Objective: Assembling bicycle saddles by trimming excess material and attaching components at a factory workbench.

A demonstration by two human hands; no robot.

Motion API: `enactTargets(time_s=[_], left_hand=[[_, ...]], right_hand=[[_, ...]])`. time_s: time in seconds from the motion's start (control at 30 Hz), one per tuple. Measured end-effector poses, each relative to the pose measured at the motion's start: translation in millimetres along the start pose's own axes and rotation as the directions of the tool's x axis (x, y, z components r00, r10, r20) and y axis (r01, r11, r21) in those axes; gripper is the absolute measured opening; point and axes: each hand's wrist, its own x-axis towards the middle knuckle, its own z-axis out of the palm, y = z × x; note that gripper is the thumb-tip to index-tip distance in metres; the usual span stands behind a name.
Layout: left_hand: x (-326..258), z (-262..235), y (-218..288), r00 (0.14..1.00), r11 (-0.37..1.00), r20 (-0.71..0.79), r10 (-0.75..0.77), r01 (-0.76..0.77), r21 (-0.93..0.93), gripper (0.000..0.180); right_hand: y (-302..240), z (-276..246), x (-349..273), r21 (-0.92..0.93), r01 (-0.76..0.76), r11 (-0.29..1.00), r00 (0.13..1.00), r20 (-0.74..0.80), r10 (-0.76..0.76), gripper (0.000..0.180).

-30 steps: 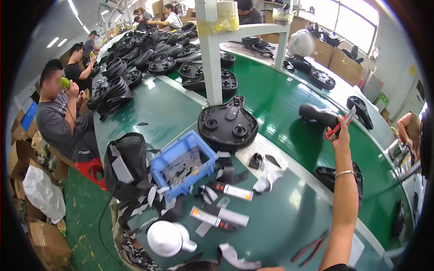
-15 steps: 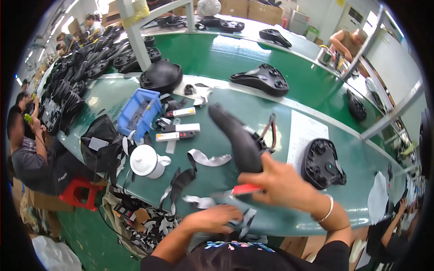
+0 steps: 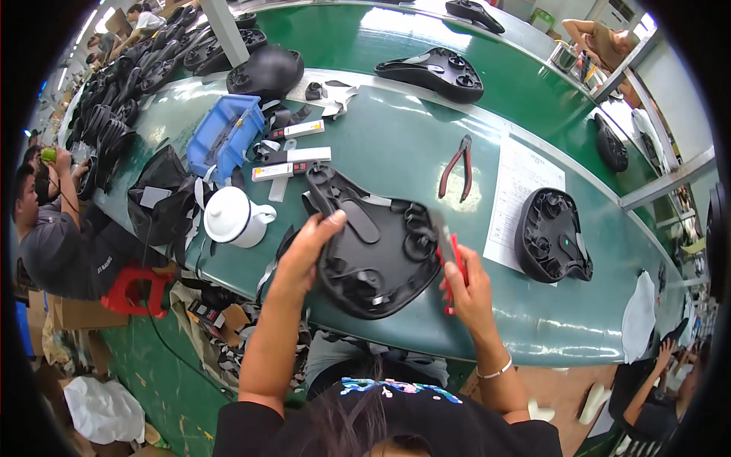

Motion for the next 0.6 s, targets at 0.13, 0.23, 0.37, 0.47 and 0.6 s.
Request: enactTargets(time_s=[0.13,0.23,0.37,0.47,0.6], left_hand=[[-3,3,25,0.990,0.984,0.033,-0.140,0.143,-0.105,0.038],[4,1,41,0.976,0.970,0.166,-0.140,0.102,0.221,0.038],[24,26,58,0.961,0.890,0.198,-0.194,0.088,0.448,0.046],[32,24,56,0.956,0.847,0.217,-0.196,0.054,0.529,0.044],[12,17,48,0.972,0.861,0.154,-0.176,0.076,0.503,0.037]], right_hand=[[13,-8,-22,-0.117,0.353,0.928,0.930,0.158,-0.333,0.034],[-15,-37,-5,-0.394,0.602,0.694,0.798,0.266,-0.541,0.050],[-32,-47,25,-0.608,0.684,0.403,0.723,0.489,-0.489,0.059],[-21,-46,11,-0.690,0.620,0.373,0.784,0.518,-0.343,0.061],[10,-14,-52,-0.679,0.356,0.642,0.932,0.307,-0.192,0.067]])
